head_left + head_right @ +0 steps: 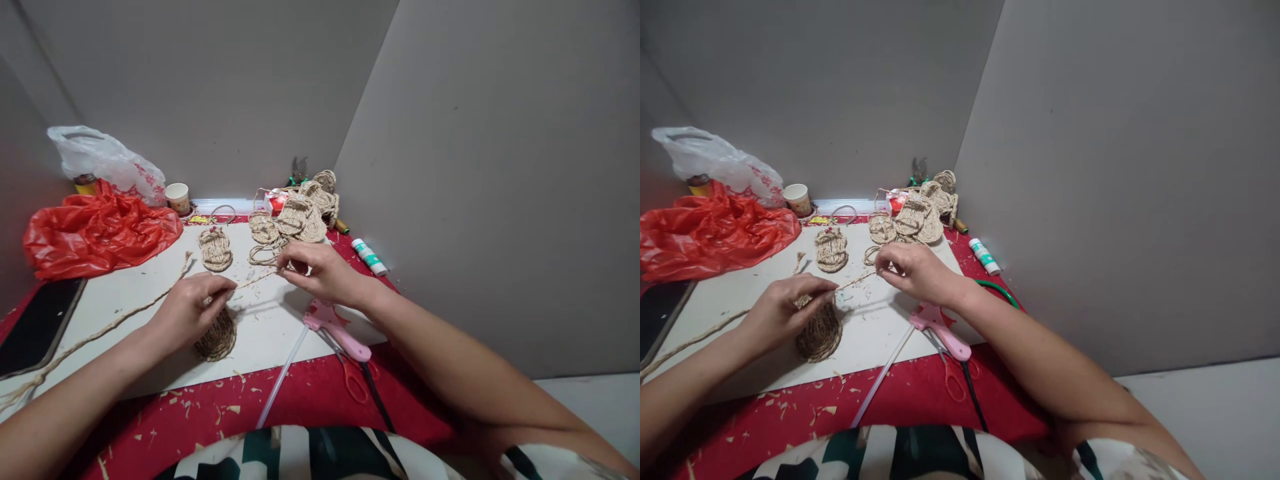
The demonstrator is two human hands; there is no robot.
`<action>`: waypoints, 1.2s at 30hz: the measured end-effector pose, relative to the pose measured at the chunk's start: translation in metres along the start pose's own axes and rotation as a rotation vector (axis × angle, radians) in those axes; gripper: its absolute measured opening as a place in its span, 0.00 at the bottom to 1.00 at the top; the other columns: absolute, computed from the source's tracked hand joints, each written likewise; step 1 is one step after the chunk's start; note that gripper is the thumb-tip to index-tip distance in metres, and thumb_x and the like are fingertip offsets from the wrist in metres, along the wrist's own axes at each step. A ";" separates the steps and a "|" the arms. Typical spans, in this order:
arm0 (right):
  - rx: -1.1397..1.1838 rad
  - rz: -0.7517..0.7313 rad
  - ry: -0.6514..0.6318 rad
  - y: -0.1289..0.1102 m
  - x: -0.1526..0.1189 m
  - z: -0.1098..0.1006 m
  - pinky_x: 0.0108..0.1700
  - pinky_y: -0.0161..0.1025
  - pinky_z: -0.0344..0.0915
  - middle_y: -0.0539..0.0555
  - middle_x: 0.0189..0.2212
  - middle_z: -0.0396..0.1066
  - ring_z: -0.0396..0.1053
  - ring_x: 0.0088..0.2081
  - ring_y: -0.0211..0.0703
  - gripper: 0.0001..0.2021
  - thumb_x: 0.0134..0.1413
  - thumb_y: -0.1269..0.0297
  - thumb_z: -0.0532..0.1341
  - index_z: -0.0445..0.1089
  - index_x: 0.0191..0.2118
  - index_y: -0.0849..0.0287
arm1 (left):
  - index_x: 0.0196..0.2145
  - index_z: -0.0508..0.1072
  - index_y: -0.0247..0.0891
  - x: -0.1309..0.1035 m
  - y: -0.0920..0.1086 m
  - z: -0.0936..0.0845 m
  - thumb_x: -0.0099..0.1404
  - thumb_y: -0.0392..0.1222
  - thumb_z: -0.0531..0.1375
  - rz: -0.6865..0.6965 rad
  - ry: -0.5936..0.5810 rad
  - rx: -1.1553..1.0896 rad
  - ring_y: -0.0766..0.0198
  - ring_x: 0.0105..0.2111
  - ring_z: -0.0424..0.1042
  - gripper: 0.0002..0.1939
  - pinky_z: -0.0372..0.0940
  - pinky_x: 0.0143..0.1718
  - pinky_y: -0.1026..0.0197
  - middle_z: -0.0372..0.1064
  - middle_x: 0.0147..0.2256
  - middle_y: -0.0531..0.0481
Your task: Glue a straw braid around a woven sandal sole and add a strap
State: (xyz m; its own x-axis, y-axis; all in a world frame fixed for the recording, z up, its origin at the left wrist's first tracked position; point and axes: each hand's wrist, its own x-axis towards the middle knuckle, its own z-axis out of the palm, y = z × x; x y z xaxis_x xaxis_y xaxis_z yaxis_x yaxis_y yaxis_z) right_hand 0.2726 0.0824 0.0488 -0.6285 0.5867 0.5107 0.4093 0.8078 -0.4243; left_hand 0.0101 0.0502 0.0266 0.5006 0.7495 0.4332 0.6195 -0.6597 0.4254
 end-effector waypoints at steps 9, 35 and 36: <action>0.652 0.381 -0.012 -0.001 -0.002 -0.002 0.26 0.31 0.59 0.48 0.23 0.68 0.61 0.23 0.30 0.07 0.48 0.64 0.66 0.70 0.30 0.62 | 0.36 0.72 0.36 0.001 -0.007 -0.001 0.67 0.36 0.53 0.245 0.106 0.305 0.61 0.30 0.70 0.07 0.65 0.34 0.60 0.73 0.30 0.46; -0.219 -0.105 0.111 0.013 -0.013 0.005 0.34 0.36 0.63 0.55 0.30 0.68 0.66 0.32 0.39 0.06 0.60 0.73 0.54 0.66 0.36 0.60 | 0.33 0.75 0.39 0.005 0.000 -0.006 0.62 0.37 0.57 0.038 0.167 -0.020 0.63 0.31 0.73 0.06 0.66 0.36 0.61 0.75 0.29 0.48; -0.257 -0.118 0.117 0.014 -0.013 0.006 0.34 0.36 0.63 0.56 0.30 0.68 0.65 0.32 0.39 0.06 0.60 0.74 0.53 0.66 0.35 0.60 | 0.33 0.75 0.39 0.004 0.000 -0.006 0.62 0.37 0.58 0.028 0.170 -0.022 0.63 0.30 0.73 0.06 0.66 0.36 0.60 0.75 0.29 0.48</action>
State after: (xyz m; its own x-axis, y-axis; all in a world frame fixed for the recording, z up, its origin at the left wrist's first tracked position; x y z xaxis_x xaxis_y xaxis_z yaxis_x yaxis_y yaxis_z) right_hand 0.2830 0.0857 0.0314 -0.6076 0.4783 0.6341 0.5013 0.8502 -0.1610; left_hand 0.0083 0.0531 0.0328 0.4072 0.7116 0.5726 0.5921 -0.6830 0.4277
